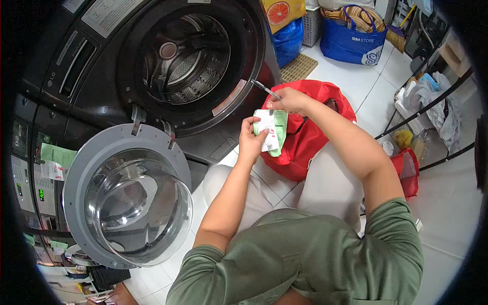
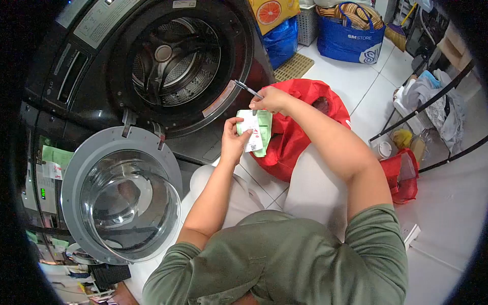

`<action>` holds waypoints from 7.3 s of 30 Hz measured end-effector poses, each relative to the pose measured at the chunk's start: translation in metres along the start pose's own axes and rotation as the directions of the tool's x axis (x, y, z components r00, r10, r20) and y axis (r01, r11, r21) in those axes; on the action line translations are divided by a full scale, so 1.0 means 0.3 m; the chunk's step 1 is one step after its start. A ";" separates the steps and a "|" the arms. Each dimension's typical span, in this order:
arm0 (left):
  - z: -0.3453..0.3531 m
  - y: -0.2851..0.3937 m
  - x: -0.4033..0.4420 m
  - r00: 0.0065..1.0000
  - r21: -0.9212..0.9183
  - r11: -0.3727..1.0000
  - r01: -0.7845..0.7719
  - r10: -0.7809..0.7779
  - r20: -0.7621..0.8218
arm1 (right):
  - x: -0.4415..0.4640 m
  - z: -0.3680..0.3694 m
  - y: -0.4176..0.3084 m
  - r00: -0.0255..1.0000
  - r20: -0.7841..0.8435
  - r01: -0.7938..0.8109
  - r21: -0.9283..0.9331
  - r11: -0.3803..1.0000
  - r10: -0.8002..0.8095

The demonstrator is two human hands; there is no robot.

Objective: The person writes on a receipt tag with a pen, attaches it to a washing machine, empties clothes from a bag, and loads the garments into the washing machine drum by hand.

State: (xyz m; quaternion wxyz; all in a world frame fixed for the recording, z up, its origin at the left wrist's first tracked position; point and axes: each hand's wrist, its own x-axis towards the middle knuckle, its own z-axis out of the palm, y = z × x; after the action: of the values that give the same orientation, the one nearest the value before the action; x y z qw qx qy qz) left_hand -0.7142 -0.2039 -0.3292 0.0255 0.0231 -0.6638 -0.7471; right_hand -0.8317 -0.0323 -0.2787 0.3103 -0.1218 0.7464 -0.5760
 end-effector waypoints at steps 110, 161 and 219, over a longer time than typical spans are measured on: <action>-1.155 0.300 -1.448 0.546 0.665 0.426 -0.613 0.837 -0.033 | -0.126 1.629 -1.074 0.012 0.212 0.900 -0.429 -0.082 -0.977; -0.611 0.489 -1.097 0.241 0.993 0.026 -0.115 0.971 0.002 | -0.905 0.087 1.418 0.212 -0.963 -0.186 0.125 0.975 0.164; -0.175 0.111 0.222 0.892 0.977 -0.088 -0.196 -0.431 0.140 | 0.208 0.012 0.437 0.984 0.038 0.006 -0.984 0.176 0.177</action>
State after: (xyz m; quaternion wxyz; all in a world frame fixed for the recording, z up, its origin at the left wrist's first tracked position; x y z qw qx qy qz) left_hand -0.7767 -0.2644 -0.3024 -0.2112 -0.0654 -0.9752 0.0002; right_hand -0.8549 -0.0286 -0.4218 0.2445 -0.2909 0.9228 0.0636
